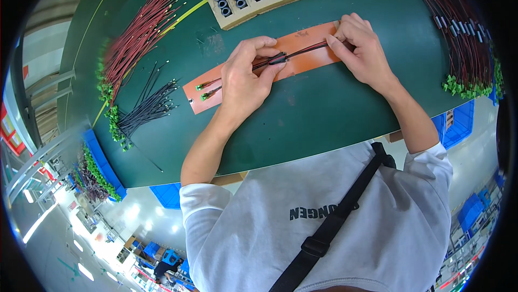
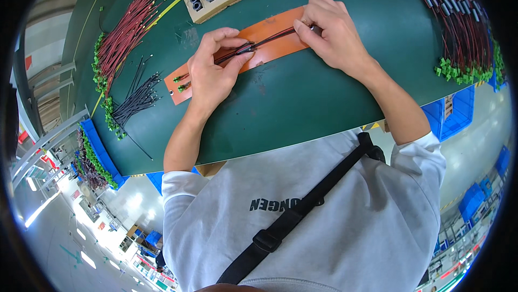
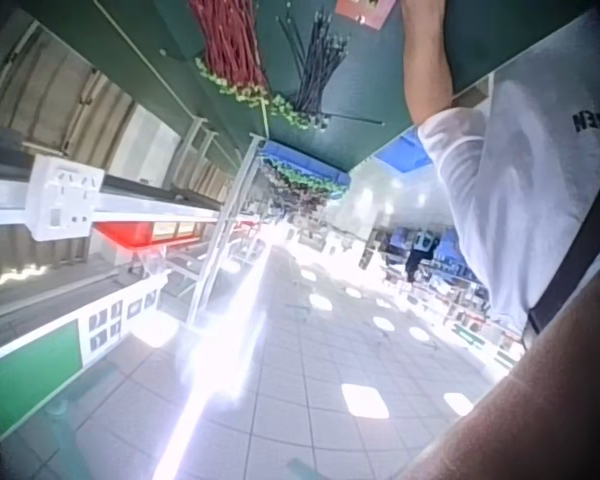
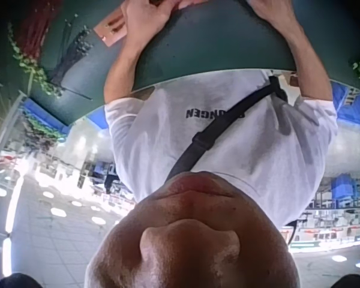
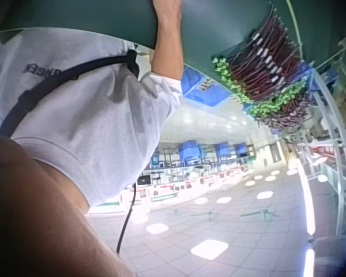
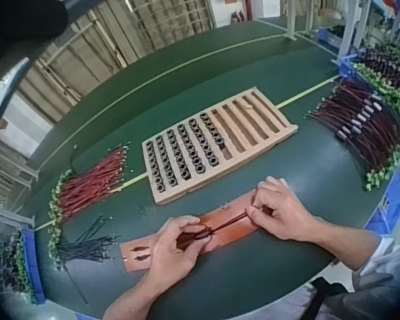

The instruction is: The person assembles wire harnesses by hand at a green workbench. They pick up red and black wires with green connectors, insert a gray cylindrical component, and secure the assembly with a black zip tie using a wooden jig for alignment. The finished units are placed into a blue bin.

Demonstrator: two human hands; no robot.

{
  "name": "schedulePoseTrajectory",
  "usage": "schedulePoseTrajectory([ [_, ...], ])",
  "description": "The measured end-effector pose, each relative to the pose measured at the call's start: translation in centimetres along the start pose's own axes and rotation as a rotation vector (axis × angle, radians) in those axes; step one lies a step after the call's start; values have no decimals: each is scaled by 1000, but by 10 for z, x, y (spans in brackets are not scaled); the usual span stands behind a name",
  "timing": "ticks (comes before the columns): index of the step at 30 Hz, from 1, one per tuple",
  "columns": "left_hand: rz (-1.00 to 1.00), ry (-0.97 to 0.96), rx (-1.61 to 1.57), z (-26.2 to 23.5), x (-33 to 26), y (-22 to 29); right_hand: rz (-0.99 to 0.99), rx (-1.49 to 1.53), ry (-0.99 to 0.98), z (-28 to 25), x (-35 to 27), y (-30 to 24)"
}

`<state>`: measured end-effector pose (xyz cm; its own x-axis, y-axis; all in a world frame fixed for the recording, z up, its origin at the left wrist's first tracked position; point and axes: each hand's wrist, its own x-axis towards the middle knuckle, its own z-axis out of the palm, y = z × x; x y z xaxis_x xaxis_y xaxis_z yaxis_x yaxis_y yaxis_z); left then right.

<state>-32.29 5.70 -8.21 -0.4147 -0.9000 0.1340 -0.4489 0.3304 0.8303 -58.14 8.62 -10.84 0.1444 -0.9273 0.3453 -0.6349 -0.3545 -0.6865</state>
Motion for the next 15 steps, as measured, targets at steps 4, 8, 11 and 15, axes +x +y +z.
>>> schedulePoseTrajectory([
  [4, 4, -29, 13, -5, 0, -1, 39, 55, 28, 1, -2, 2],
  [8, 28, -30, -66, -4, 1, -7, 37, 83, 15, 0, 0, 5],
  [11, -128, -112, -132, -11, 8, -9, 44, 113, 13, -1, 0, 4],
  [15, -184, -306, -89, -24, 30, -4, 64, 162, 2, -5, 1, 4],
])
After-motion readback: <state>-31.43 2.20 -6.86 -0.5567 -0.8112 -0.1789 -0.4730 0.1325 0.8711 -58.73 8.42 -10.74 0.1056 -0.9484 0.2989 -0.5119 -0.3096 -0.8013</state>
